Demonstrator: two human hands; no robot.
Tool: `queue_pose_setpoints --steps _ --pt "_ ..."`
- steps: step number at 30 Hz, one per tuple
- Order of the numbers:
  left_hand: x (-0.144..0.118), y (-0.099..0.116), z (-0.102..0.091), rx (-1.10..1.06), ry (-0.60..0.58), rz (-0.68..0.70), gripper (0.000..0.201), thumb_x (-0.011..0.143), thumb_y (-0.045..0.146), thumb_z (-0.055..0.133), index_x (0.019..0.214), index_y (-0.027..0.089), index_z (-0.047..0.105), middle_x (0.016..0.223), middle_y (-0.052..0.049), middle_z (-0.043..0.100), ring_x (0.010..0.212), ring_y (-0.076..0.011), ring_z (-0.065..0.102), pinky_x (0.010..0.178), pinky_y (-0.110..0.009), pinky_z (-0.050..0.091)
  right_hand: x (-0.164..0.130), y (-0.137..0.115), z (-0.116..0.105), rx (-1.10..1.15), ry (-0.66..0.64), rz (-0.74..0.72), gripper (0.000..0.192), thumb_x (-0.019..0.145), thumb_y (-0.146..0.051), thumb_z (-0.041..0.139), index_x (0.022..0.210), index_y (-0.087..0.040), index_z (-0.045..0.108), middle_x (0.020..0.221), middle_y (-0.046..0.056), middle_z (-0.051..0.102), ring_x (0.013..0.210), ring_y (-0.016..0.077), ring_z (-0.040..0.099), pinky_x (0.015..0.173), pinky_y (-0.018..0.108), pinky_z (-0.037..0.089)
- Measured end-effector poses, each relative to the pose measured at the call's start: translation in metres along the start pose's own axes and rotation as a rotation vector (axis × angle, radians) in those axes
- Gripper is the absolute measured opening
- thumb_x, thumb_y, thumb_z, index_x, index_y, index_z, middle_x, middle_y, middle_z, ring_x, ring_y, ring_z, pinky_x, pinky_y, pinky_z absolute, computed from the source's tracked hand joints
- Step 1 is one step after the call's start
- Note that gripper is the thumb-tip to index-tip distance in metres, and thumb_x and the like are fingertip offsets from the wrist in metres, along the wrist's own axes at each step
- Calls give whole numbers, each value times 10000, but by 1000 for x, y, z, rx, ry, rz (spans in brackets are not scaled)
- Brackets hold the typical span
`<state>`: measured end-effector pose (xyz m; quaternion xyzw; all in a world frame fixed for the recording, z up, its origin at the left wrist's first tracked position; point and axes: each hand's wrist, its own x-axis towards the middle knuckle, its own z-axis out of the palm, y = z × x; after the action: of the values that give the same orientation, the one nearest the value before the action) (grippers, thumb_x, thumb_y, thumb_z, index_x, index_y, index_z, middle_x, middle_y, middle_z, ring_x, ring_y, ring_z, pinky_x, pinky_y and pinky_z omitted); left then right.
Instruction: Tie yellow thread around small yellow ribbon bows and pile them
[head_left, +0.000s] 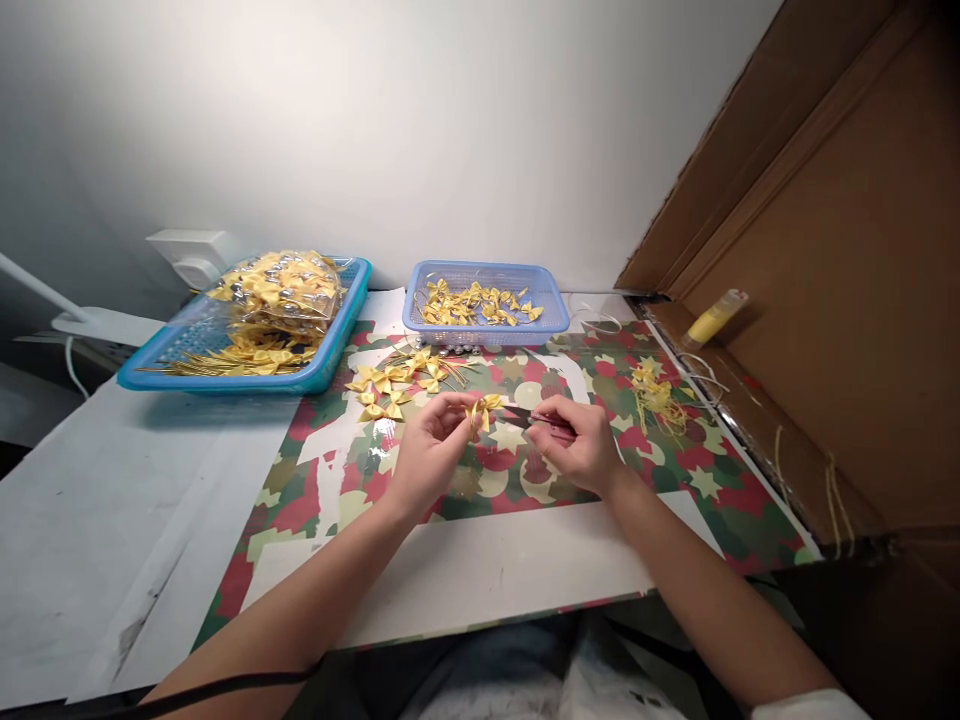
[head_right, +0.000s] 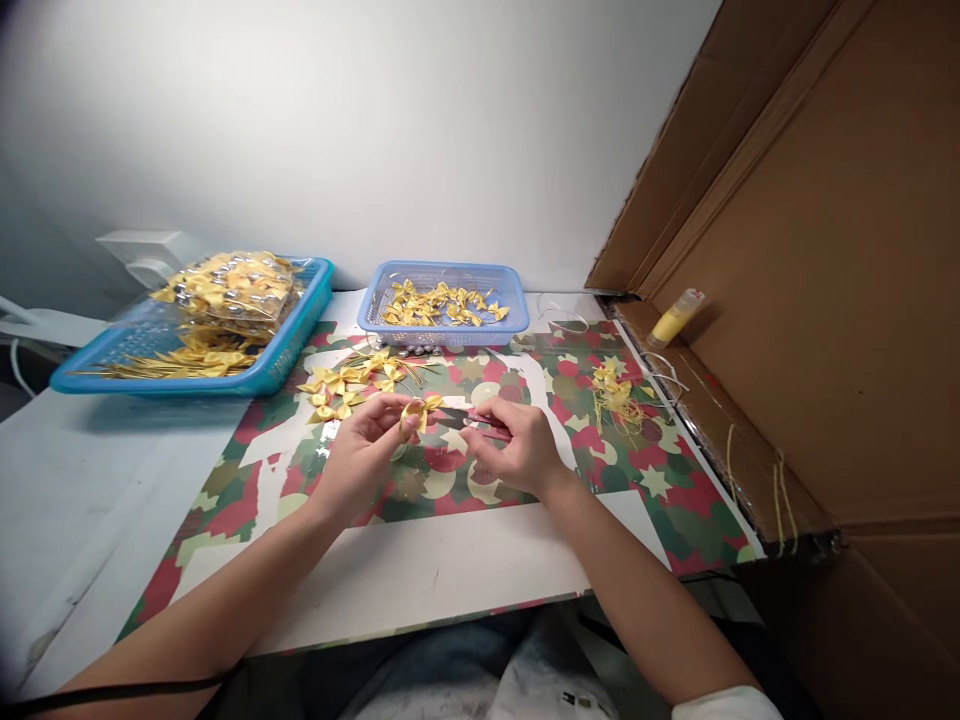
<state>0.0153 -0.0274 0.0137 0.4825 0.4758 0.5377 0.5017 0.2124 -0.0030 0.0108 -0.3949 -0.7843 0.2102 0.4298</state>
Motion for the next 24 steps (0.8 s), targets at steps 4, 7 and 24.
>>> queue_pose_setpoints --steps 4,7,24 --pt "-2 1 1 21 6 -12 285 759 385 706 927 171 622 686 -9 661 617 -121 606 566 -229 496 -1 0 3 -107 29 -52 208 795 -397 635 732 -204 588 539 -34 528 455 94 412 459 234 326" --pt "-5 1 1 95 19 -7 294 769 373 697 967 166 636 639 0 649 596 -128 604 536 -228 470 -2 -2 7 -157 54 -91 210 811 -408 630 755 -207 606 550 -19 562 457 103 448 466 241 342" --pt "-14 5 5 361 116 192 170 807 286 646 954 202 624 665 0 706 624 -152 676 534 -230 463 -4 -7 9 -307 71 -215 199 889 -372 586 826 -199 664 570 9 622 481 116 515 493 249 362"
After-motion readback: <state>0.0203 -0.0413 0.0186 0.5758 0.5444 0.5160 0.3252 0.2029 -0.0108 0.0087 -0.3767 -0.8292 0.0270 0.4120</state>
